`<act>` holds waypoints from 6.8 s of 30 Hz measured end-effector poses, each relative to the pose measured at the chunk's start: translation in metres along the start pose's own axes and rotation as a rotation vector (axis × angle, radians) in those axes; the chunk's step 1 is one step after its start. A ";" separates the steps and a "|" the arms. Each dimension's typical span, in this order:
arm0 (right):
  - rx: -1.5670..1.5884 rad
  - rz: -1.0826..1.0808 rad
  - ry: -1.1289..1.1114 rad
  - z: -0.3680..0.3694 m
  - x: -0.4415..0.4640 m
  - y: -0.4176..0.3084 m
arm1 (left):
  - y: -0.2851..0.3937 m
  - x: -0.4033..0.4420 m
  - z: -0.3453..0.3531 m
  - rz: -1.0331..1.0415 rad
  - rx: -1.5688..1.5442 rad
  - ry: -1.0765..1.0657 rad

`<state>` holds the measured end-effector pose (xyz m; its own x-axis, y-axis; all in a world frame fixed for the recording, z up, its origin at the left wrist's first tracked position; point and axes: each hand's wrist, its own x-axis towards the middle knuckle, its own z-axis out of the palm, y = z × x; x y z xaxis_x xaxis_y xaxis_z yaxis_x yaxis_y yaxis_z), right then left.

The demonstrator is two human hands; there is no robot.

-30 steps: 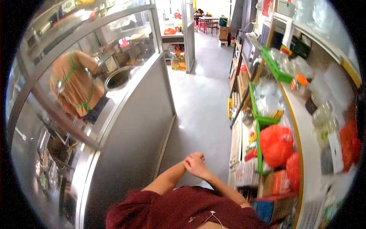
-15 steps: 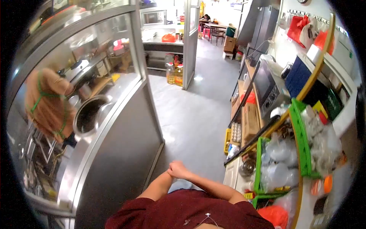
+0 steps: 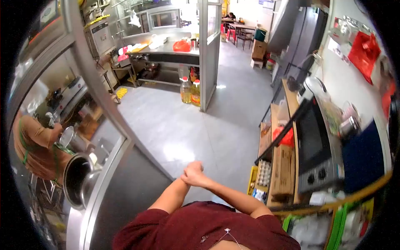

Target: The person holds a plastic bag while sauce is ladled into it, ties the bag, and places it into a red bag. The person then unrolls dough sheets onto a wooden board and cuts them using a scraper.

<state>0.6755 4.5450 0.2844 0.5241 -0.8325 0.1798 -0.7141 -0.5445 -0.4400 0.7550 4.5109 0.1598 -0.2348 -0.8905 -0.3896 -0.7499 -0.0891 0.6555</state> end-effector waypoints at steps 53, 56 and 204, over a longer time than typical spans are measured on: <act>0.302 -0.539 -0.990 0.135 1.153 0.172 | -0.349 0.708 -0.726 -0.694 -0.596 0.693; 0.328 -0.525 -0.881 0.194 1.232 0.177 | -0.391 0.768 -0.792 -0.648 -0.571 0.670; 0.815 0.435 -0.165 0.374 2.249 0.296 | -0.683 1.390 -1.625 0.086 -0.944 0.623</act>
<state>1.8168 2.5498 0.2291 0.3911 -0.8870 -0.2453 -0.3505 0.1028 -0.9309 1.9459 2.6090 0.2213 0.2835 -0.9535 -0.1025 0.0823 -0.0823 0.9932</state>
